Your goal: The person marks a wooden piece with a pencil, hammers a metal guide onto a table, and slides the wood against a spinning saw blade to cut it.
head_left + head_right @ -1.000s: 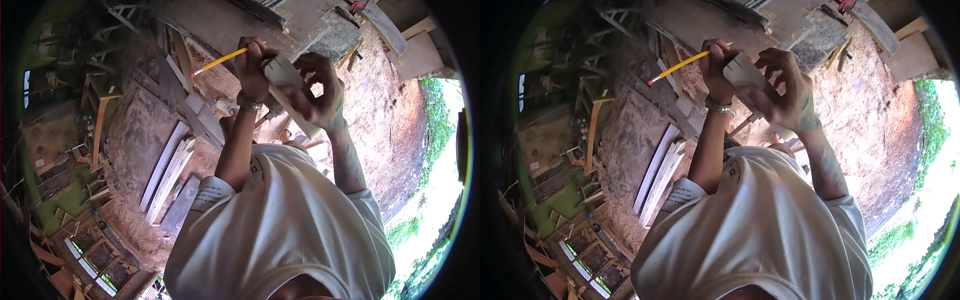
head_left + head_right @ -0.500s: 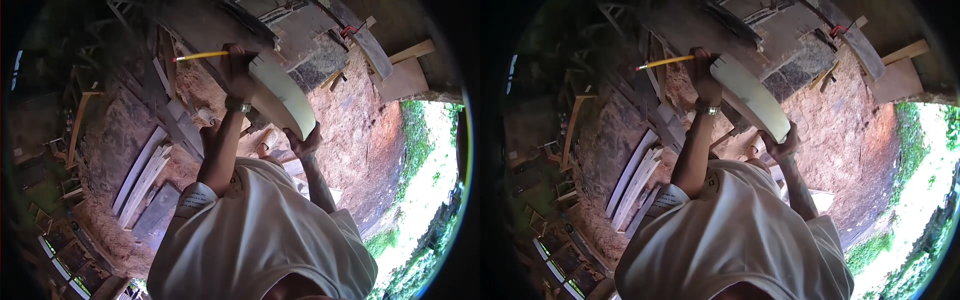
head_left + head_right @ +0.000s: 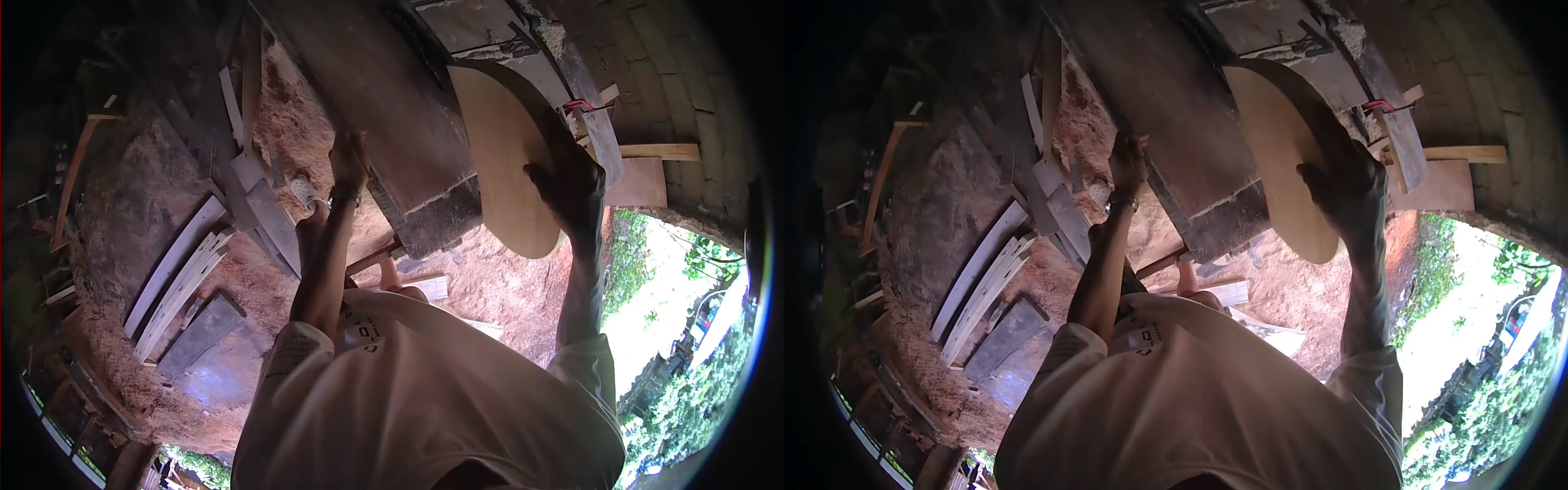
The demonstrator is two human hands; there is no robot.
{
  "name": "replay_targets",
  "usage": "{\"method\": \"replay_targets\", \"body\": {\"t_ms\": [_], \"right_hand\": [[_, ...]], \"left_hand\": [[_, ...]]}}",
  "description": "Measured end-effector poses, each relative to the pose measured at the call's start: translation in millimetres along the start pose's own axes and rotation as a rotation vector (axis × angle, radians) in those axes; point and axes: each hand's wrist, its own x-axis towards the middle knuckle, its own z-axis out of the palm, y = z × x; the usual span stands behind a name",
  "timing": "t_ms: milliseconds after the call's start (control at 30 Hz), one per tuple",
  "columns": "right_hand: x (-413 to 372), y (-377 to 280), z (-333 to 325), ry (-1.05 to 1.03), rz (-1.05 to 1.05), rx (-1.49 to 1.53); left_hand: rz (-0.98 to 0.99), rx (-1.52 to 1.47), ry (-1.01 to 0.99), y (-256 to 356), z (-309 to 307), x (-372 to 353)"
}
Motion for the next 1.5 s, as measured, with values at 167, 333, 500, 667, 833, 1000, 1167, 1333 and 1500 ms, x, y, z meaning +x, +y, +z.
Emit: {"method": "replay_targets", "body": {"t_ms": [167, 333, 500, 667, 833, 1000, 1167, 1333, 1500], "right_hand": [[40.3, 51.4, 65.7, -0.313, 0.148, -0.201], [66.9, 48.5, 108.8, -0.405, 0.239, -0.271], [85.5, 37.2, 126.3, -0.312, 0.333, -0.233], [125.8, 40.9, 139.1, -0.323, 0.378, -0.181], [155.7, 39.0, 153.7, -0.310, 0.383, -0.156], [169.1, 38.0, 158.6, -0.320, 0.438, -0.168], [168.4, 37.6, 158.4, -0.355, 0.491, -0.172], [169.2, 37.8, 157.6, -0.407, 0.461, -0.212], [171.9, 38.2, 158.2, -0.403, 0.465, -0.193]], "left_hand": [[0.341, 0.404, 0.084, -26.4, 24.1, 118.8], [0.035, -0.368, -0.010, -104.3, 68.9, 285.7], [0.413, 0.325, 0.105, -117.6, 81.7, 320.7], [0.258, 0.387, -0.045, -113.6, 68.6, 314.8], [0.243, 0.507, -0.049, -66.1, 66.9, 309.8], [0.447, 0.837, -0.006, -54.3, 59.4, 310.3], [0.249, 0.520, 0.032, -54.7, 67.3, 305.6], [0.441, 0.694, 0.050, -44.2, 64.2, 313.2], [0.446, 0.716, 0.048, -46.6, 66.0, 314.8]]}}
